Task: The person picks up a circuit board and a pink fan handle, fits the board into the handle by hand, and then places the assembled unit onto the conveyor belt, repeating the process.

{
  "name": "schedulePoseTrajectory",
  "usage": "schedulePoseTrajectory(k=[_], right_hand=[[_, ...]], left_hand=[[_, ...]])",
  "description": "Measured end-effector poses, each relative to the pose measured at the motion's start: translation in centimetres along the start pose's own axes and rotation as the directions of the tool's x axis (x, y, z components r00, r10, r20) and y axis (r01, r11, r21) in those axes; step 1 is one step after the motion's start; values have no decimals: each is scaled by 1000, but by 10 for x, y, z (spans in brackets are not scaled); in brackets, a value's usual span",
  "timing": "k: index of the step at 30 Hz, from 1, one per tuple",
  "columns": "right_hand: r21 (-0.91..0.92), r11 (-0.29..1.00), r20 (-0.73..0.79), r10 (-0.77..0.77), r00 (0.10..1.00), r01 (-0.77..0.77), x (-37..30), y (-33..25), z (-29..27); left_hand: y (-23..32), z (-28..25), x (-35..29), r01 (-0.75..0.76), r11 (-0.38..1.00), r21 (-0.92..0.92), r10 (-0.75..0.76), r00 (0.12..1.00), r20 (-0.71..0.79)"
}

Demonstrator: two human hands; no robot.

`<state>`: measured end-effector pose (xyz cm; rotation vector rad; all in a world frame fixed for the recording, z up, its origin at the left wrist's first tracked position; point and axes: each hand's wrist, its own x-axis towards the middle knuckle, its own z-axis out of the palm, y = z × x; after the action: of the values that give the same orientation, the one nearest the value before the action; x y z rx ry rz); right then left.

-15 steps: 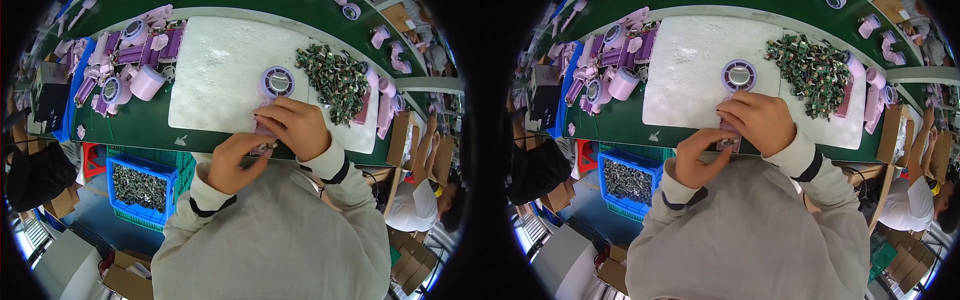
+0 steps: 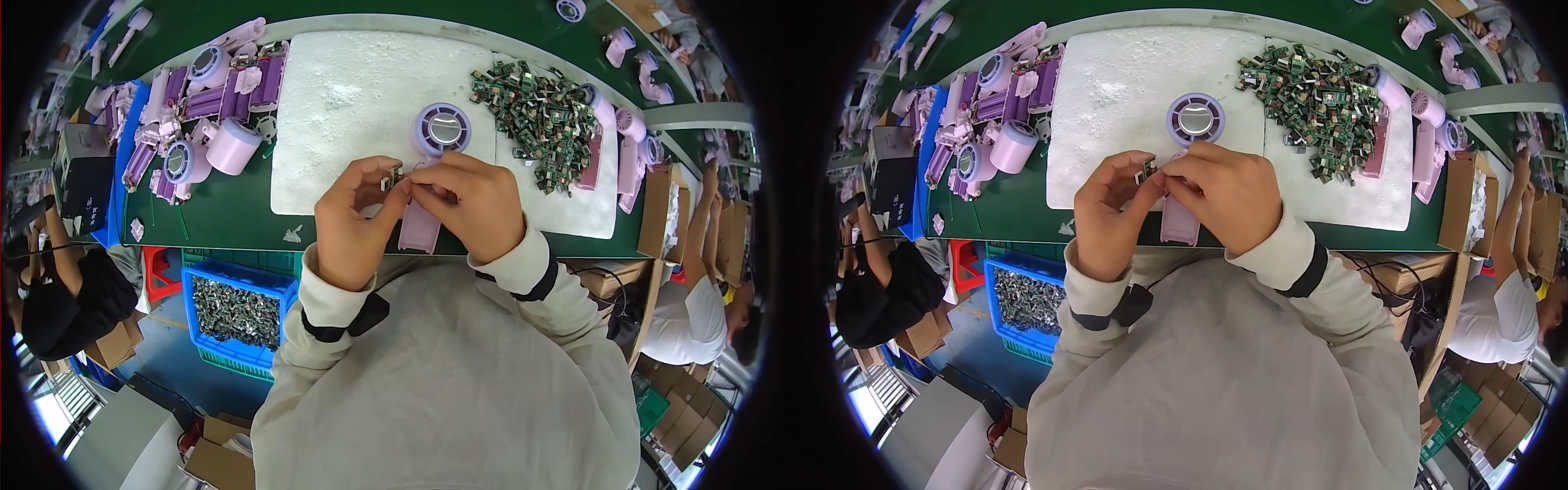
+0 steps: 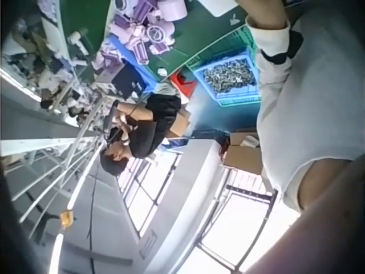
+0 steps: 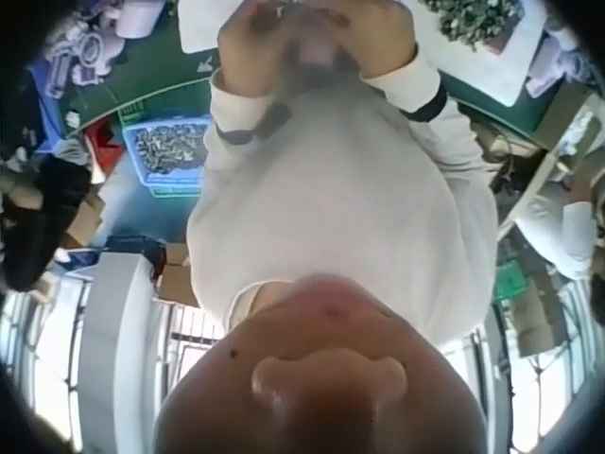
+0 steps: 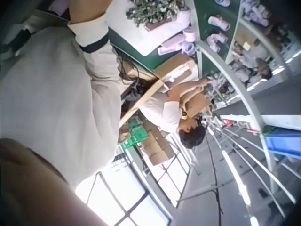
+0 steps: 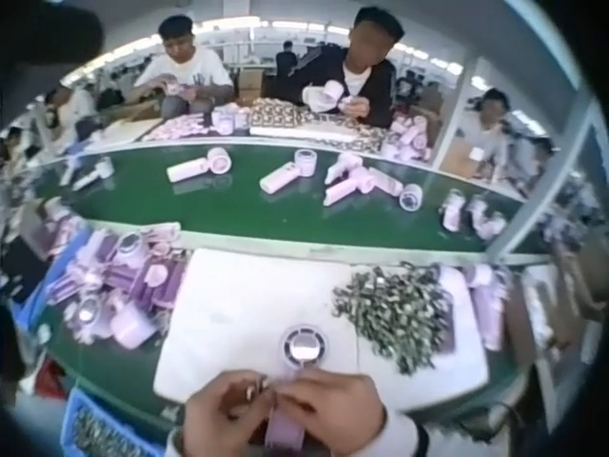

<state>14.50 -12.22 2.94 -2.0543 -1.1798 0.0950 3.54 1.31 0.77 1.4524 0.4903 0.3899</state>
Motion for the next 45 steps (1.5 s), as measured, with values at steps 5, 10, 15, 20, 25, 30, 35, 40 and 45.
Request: schedulePoseTrajectory(k=[5,10,15,20,25,30,35,40,45], right_hand=[[33,999,75,-24,997,22,2,3,-9],[-10,994,118,-110,987,112,3,6,-12],[64,991,162,-125,979,116,1,9,-17],[98,989,156,-122,980,107,-1,10,-16],[116,989,164,-115,980,96,-1,10,-17],[74,988,148,-147,978,137,2,10,-15],[6,983,125,-184,975,185,5,10,-10],[0,986,101,-163,981,164,1,11,-6],[-57,982,24,-179,984,180,-1,10,-6]], left_hand=[[-1,-1,3,69,994,-85,-67,997,35],[-7,6,-1,-64,994,87,69,996,-56],[-9,9,-7,-83,994,70,90,991,-98],[-8,9,-4,15,999,-37,-17,999,-39],[-4,11,-5,-10,999,41,12,999,-44],[-7,21,-13,-251,890,380,308,947,-96],[-14,20,-17,-361,750,555,504,854,-126],[-14,7,-19,-114,991,76,125,981,-146],[-6,5,-20,-75,997,4,75,995,-69]])
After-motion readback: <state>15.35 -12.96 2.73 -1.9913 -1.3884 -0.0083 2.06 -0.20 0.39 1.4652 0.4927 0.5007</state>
